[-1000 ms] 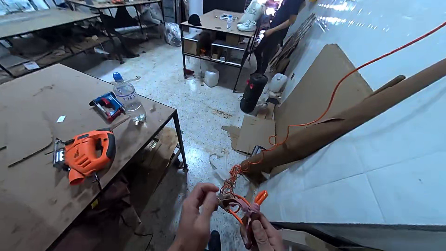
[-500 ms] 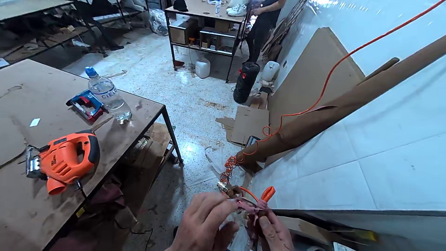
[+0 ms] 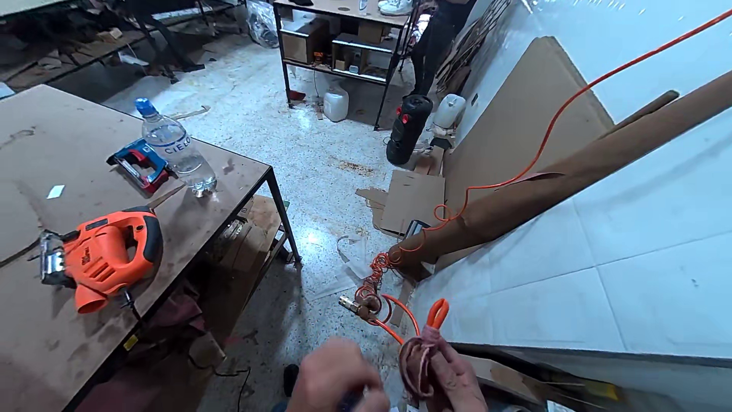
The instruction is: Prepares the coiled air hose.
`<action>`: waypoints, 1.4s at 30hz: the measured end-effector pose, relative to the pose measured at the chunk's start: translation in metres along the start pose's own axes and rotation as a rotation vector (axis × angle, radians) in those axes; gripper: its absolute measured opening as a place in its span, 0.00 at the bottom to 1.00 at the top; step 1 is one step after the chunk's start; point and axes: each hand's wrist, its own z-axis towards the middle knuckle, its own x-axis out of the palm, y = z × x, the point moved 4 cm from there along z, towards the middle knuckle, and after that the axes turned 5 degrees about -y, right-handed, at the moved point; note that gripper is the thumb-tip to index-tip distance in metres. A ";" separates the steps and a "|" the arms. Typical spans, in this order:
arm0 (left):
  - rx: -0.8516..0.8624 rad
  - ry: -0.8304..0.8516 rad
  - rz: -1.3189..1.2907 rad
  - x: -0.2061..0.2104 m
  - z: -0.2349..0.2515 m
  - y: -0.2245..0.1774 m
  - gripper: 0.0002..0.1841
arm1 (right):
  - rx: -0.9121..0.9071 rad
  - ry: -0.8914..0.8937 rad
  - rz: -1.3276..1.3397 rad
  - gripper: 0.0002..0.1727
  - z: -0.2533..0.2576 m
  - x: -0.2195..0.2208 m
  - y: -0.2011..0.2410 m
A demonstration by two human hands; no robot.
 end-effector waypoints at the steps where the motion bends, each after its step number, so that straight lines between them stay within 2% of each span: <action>1: -0.123 0.010 -0.041 -0.004 0.016 0.006 0.22 | -0.026 0.077 -0.031 0.22 0.000 0.003 0.000; 3: -0.311 0.167 -0.028 -0.001 0.036 0.016 0.24 | -0.044 0.162 -0.057 0.20 -0.004 0.012 0.001; 5: -0.364 0.327 0.019 0.005 0.037 0.017 0.19 | -0.057 0.193 -0.067 0.20 -0.006 0.019 0.002; 9: -0.229 0.439 0.021 -0.001 0.033 0.027 0.17 | -0.014 0.292 0.082 0.21 -0.011 0.023 0.002; 14: -0.141 0.535 0.123 0.006 0.035 0.050 0.21 | 0.093 0.364 0.298 0.19 -0.018 0.019 -0.004; 18: -0.163 0.449 0.148 0.010 0.039 0.062 0.23 | 0.184 0.382 0.332 0.19 -0.024 0.006 -0.008; 20: -0.199 0.404 0.124 0.008 0.037 0.058 0.23 | 0.110 0.245 0.088 0.23 -0.014 -0.003 -0.004; 22: -0.176 0.440 0.068 0.011 0.024 0.037 0.22 | -0.019 0.101 -0.229 0.21 -0.004 -0.004 0.001; 25: -0.086 0.395 -0.116 0.020 0.002 0.000 0.25 | -0.179 0.005 -0.558 0.14 0.000 0.005 -0.005; 26: -0.119 0.361 -0.180 0.018 0.000 -0.004 0.25 | -0.184 -0.023 -0.618 0.14 0.006 0.004 -0.012; 28: -0.298 0.245 -0.347 0.016 0.002 0.008 0.24 | -0.180 -0.054 -0.677 0.15 0.020 -0.003 -0.027; 30: -0.502 0.080 -0.628 0.017 0.003 0.042 0.22 | -0.176 -0.021 -0.669 0.20 0.026 -0.011 -0.033; 32: -0.626 -0.036 -0.883 0.013 0.005 0.060 0.20 | -0.160 0.042 -0.563 0.22 0.020 -0.013 -0.030; 36: -0.625 -0.225 -1.173 0.002 0.007 0.065 0.23 | -0.081 0.200 -0.114 0.23 -0.013 0.009 -0.009; 38: -0.535 -0.231 -0.981 -0.015 0.008 0.072 0.24 | -0.136 0.247 -0.086 0.22 -0.028 0.018 0.000; 40: -0.344 -0.240 -0.349 -0.067 0.006 0.073 0.21 | -0.399 0.188 -0.357 0.13 -0.044 0.002 0.016; 41: -0.281 -0.297 -0.062 -0.104 0.005 0.070 0.19 | -0.476 0.147 -0.475 0.10 -0.050 -0.015 0.023; 42: -0.262 -0.394 0.099 -0.144 0.006 0.068 0.17 | -0.440 0.104 -0.502 0.11 -0.052 -0.033 0.026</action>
